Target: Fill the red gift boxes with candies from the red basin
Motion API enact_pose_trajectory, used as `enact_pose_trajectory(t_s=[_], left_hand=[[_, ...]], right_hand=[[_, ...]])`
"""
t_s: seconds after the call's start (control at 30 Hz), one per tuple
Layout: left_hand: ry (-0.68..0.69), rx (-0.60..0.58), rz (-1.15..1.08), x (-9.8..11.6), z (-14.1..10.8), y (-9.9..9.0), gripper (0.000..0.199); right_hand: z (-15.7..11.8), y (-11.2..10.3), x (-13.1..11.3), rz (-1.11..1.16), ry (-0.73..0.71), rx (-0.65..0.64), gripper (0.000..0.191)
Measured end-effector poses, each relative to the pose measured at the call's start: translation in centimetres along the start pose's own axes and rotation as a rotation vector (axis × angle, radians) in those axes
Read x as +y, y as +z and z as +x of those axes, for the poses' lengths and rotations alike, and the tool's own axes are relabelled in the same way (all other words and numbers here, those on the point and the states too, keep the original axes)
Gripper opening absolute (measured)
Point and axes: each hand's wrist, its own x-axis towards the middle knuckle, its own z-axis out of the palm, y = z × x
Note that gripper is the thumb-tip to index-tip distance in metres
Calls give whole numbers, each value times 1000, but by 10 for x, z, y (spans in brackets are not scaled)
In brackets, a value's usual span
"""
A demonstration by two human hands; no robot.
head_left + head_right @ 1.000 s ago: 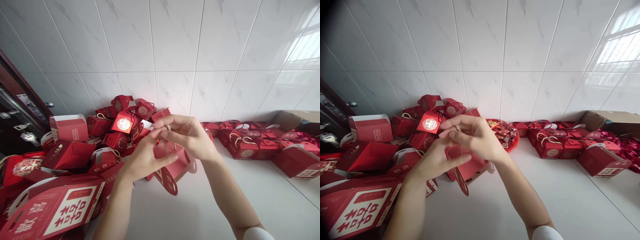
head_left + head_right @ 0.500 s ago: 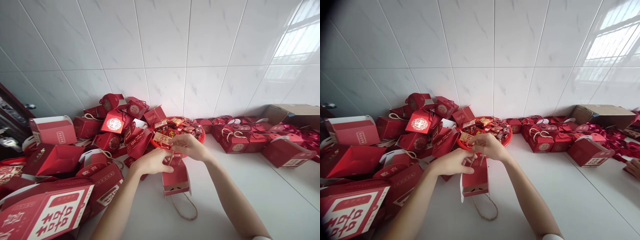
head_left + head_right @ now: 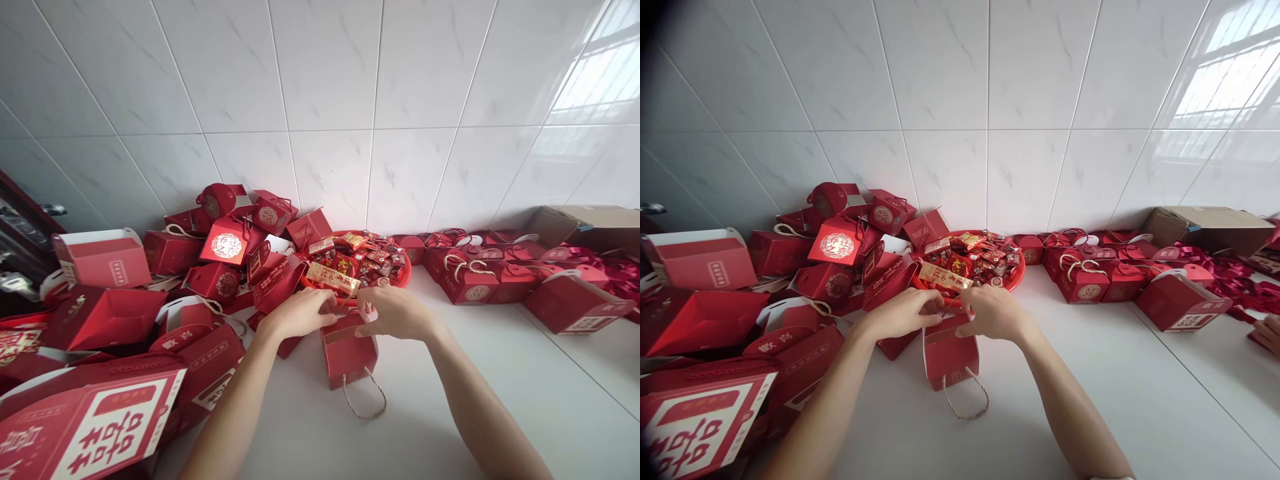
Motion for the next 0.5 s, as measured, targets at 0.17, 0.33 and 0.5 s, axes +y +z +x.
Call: enact_pose_trajectory(t_s=[0.17, 0.33, 0.5], left_hand=[[82, 14, -24, 12, -6, 2, 27], [72, -41, 88, 22, -9, 7, 21], [74, -24, 64, 23, -12, 4, 15]], right_hand=[[4, 3, -3, -48, 61, 45, 18], [4, 5, -2, -61, -12, 49, 14], [-2, 2, 3, -17, -114, -5, 8]])
